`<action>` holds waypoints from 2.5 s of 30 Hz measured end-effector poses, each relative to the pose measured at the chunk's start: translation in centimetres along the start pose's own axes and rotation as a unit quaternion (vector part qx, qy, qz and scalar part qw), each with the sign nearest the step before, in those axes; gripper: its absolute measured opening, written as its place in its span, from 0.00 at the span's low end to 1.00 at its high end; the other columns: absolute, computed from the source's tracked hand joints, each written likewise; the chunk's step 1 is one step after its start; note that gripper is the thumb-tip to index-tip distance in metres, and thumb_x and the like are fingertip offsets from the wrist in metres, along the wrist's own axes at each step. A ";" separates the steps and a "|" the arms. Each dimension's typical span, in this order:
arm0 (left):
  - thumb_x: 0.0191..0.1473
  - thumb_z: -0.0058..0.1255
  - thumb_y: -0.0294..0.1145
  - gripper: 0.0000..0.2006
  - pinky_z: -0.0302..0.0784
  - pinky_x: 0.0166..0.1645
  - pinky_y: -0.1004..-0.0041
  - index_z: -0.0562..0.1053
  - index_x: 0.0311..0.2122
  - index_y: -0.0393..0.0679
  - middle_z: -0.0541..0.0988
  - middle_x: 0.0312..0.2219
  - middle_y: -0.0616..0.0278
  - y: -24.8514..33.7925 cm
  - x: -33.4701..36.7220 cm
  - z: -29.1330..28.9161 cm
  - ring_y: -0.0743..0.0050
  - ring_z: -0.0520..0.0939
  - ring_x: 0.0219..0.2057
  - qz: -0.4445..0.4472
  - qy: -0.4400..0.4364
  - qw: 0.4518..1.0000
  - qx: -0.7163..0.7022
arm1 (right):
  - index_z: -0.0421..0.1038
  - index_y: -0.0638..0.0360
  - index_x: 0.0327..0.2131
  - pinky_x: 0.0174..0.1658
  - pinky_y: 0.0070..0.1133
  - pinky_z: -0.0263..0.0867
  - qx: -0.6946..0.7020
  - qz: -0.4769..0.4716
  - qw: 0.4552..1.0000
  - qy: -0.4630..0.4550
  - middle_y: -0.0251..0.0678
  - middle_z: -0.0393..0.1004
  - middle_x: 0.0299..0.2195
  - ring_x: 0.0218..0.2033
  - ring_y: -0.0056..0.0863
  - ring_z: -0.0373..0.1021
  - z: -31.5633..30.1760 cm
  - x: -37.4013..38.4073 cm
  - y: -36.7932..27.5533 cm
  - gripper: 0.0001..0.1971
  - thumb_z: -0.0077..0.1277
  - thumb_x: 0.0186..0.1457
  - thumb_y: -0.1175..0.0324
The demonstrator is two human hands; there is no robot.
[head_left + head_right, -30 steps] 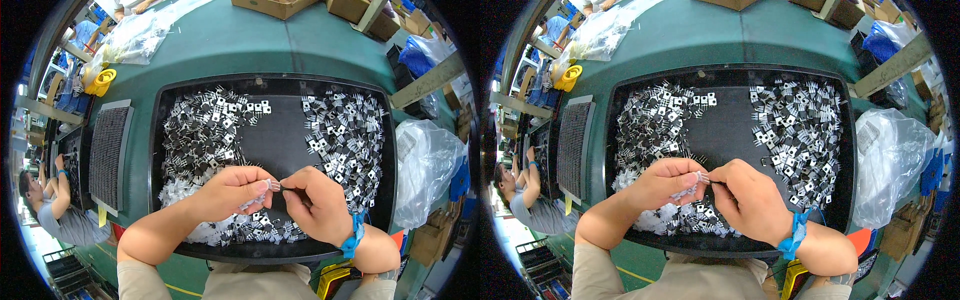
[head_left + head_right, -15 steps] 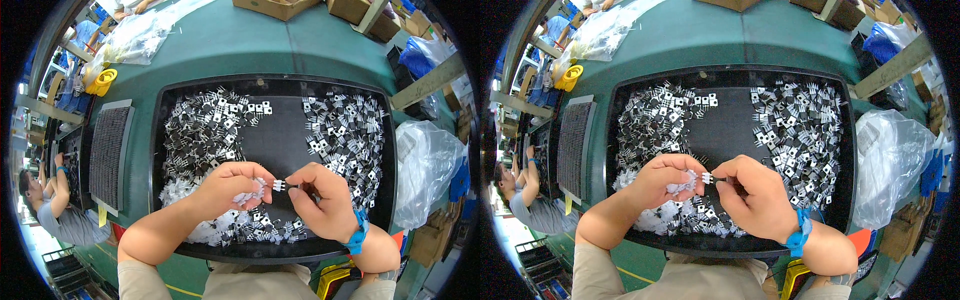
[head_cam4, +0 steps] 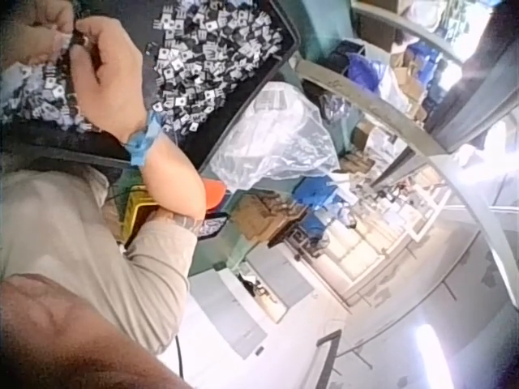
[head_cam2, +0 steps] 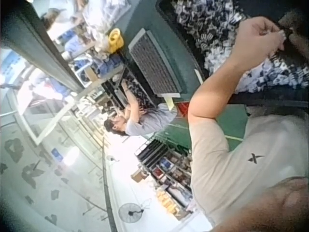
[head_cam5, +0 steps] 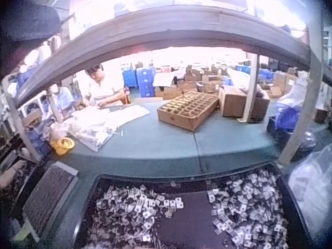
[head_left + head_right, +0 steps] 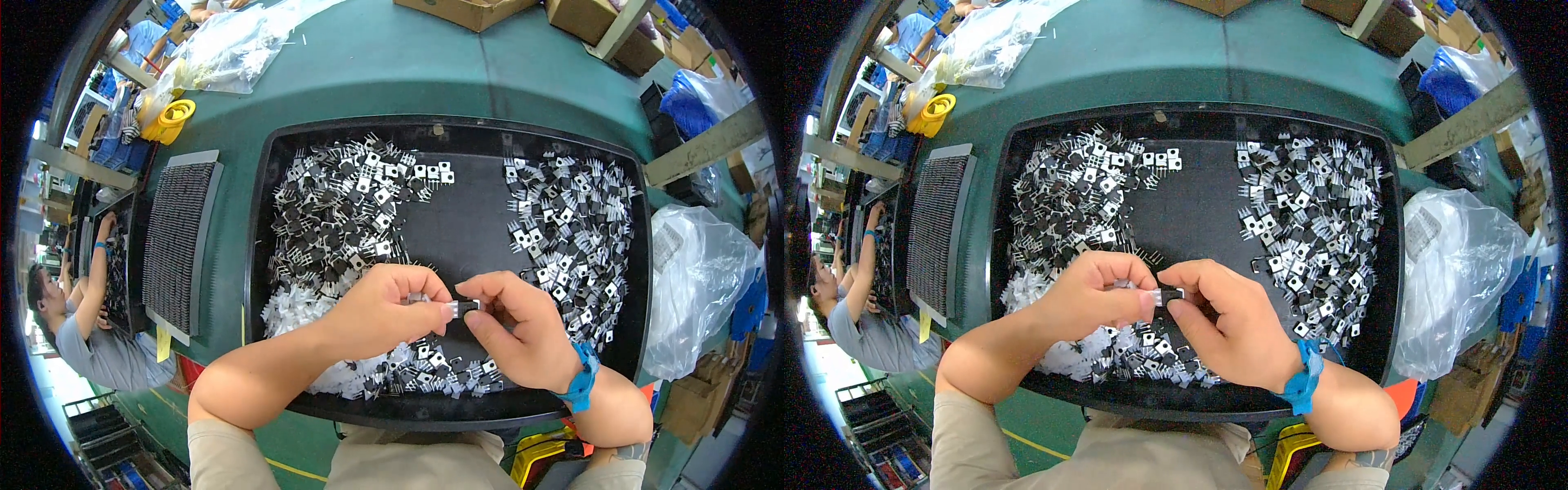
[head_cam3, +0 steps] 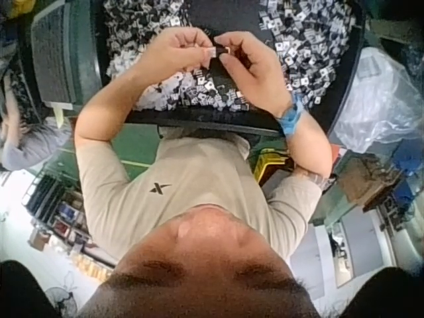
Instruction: The person sorts and inspects small electronic components by hand, taking them from a large tray at an industrial workstation.
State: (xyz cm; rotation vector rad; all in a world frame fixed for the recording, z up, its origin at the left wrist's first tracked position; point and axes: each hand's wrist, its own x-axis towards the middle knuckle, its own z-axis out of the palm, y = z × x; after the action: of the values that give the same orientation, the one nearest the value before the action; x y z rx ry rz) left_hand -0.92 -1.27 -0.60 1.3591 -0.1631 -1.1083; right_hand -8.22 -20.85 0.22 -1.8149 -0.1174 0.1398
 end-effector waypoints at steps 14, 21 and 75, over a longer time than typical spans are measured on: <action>0.52 0.45 0.25 0.09 0.62 0.22 0.85 0.73 0.39 0.37 0.77 0.27 0.59 -0.1 0.1 -0.9 0.86 0.70 0.20 0.011 0.003 0.993 -0.120 | 0.68 0.60 0.31 0.27 0.24 0.66 -0.223 -0.098 0.958 -0.150 0.35 0.68 0.24 0.24 0.34 0.70 -3.2 1.2 1.2 0.11 0.59 0.46 0.69; 0.57 0.43 0.28 0.11 0.62 0.21 0.83 0.72 0.42 0.35 0.78 0.25 0.55 0.2 0.2 -0.3 0.83 0.67 0.16 0.020 0.005 0.990 -0.141 | 0.71 0.60 0.29 0.30 0.34 0.71 -0.449 -0.023 0.825 -0.343 0.41 0.72 0.27 0.30 0.39 0.74 -1.1 -1.5 1.6 0.07 0.50 0.45 0.68; 0.56 0.46 0.27 0.08 0.63 0.23 0.83 0.73 0.40 0.38 0.78 0.25 0.65 -0.1 -0.3 0.7 0.86 0.70 0.19 0.018 -0.049 0.996 0.076 | 0.71 0.61 0.35 0.24 0.23 0.66 -0.142 -0.160 0.977 -0.002 0.38 0.69 0.24 0.22 0.31 0.70 -0.9 -0.1 -0.2 0.09 0.53 0.47 0.79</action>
State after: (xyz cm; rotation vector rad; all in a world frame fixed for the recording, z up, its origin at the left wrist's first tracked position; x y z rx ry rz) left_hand -1.55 -1.52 -0.34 1.4319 -0.3479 -1.1509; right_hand -8.14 -21.69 0.68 -2.0528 -0.4496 -0.1080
